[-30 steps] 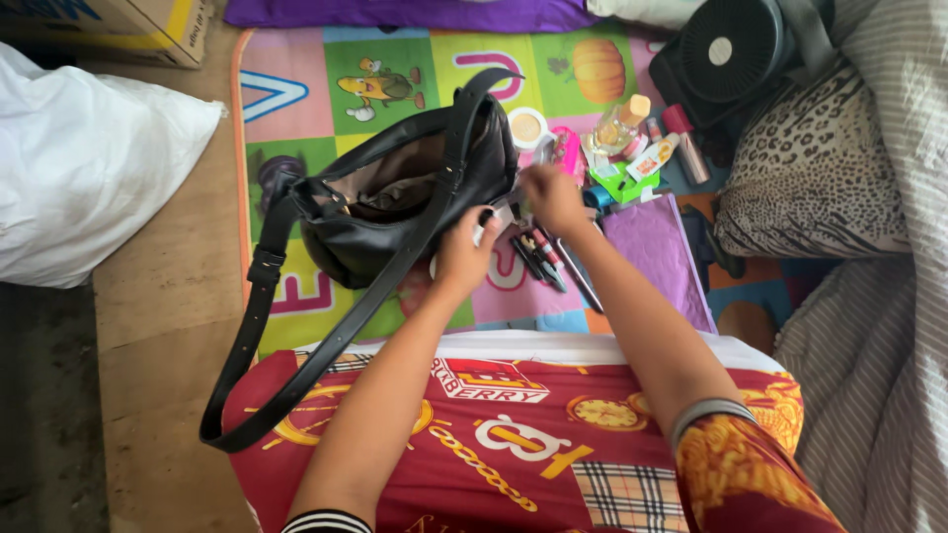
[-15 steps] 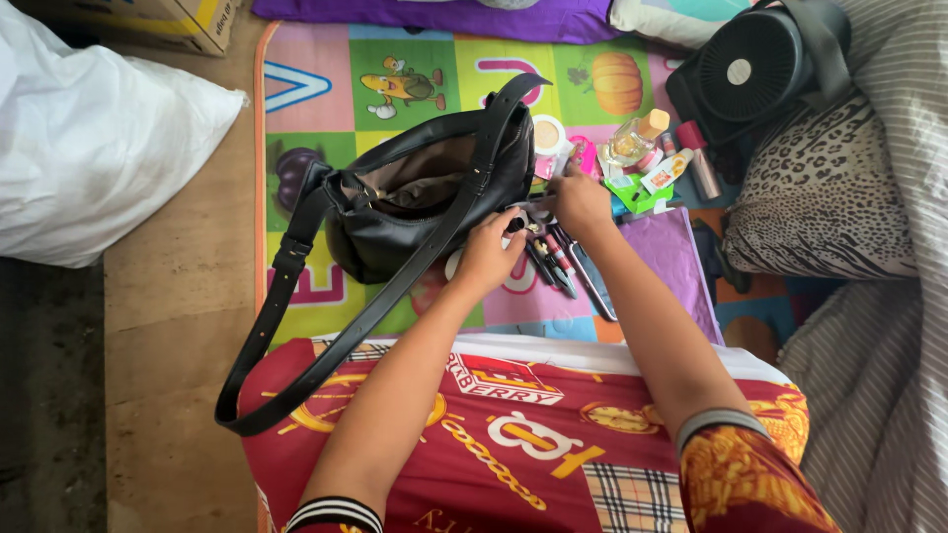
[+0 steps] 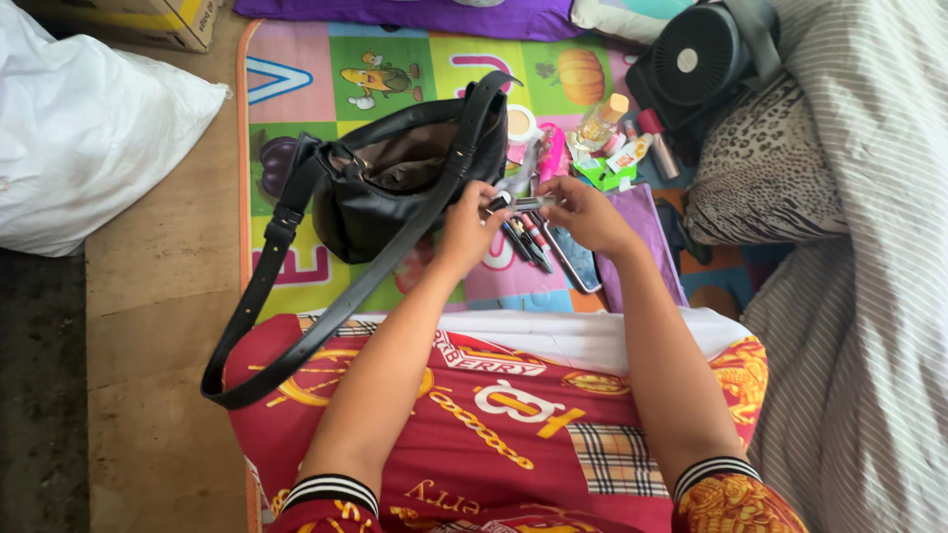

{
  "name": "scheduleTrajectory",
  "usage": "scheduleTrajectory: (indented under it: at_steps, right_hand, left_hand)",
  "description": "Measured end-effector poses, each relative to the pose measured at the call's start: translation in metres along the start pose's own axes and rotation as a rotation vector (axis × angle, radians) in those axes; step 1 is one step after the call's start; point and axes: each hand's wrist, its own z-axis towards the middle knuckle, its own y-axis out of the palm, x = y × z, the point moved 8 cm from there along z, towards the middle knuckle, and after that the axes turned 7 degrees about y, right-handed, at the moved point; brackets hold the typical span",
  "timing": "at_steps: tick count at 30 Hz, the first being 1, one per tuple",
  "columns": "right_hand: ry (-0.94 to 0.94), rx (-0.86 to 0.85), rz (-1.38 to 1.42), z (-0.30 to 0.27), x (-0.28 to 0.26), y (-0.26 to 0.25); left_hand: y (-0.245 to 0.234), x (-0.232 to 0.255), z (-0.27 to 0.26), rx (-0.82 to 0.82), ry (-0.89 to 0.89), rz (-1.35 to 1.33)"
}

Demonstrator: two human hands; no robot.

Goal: The person sits on a bed with a black handbag and assorted cosmetics spread on a play mat. They open the bag and place cosmetic items, bottles, and pouches into it one at a time, arranging the contents inside the bag.

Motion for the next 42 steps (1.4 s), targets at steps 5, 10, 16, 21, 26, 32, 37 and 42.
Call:
scheduleTrajectory:
  at_steps: [5, 10, 16, 21, 26, 32, 37, 42]
  right_hand:
    - [-0.071, 0.011, 0.15, -0.002, -0.001, -0.004]
    - [-0.111, -0.047, 0.278, 0.005, 0.003, 0.0]
    - [-0.131, -0.075, 0.314, 0.008, 0.002, 0.003]
    - [-0.059, -0.083, 0.467, 0.008, 0.008, -0.003]
    - [-0.001, -0.179, 0.644, 0.013, 0.016, 0.003]
    - [-0.046, -0.199, 0.687, 0.015, 0.016, 0.004]
    - [-0.062, -0.104, 0.547, 0.015, 0.01, -0.005]
    - [-0.068, -0.093, 0.519, 0.016, 0.006, -0.006]
  left_hand:
    - [0.002, 0.003, 0.0, -0.012, -0.004, -0.119]
    - [0.001, 0.008, -0.002, -0.024, -0.01, -0.159]
    - [-0.003, 0.011, 0.003, -0.047, -0.006, -0.145]
    - [-0.007, 0.02, 0.004, -0.03, 0.001, -0.12]
    - [-0.01, 0.038, 0.004, -0.016, 0.035, -0.168]
    - [-0.015, 0.051, 0.005, 0.011, 0.057, -0.155]
    - [-0.016, 0.047, 0.007, 0.008, -0.008, -0.177]
    - [-0.019, 0.045, 0.009, 0.013, 0.004, -0.129]
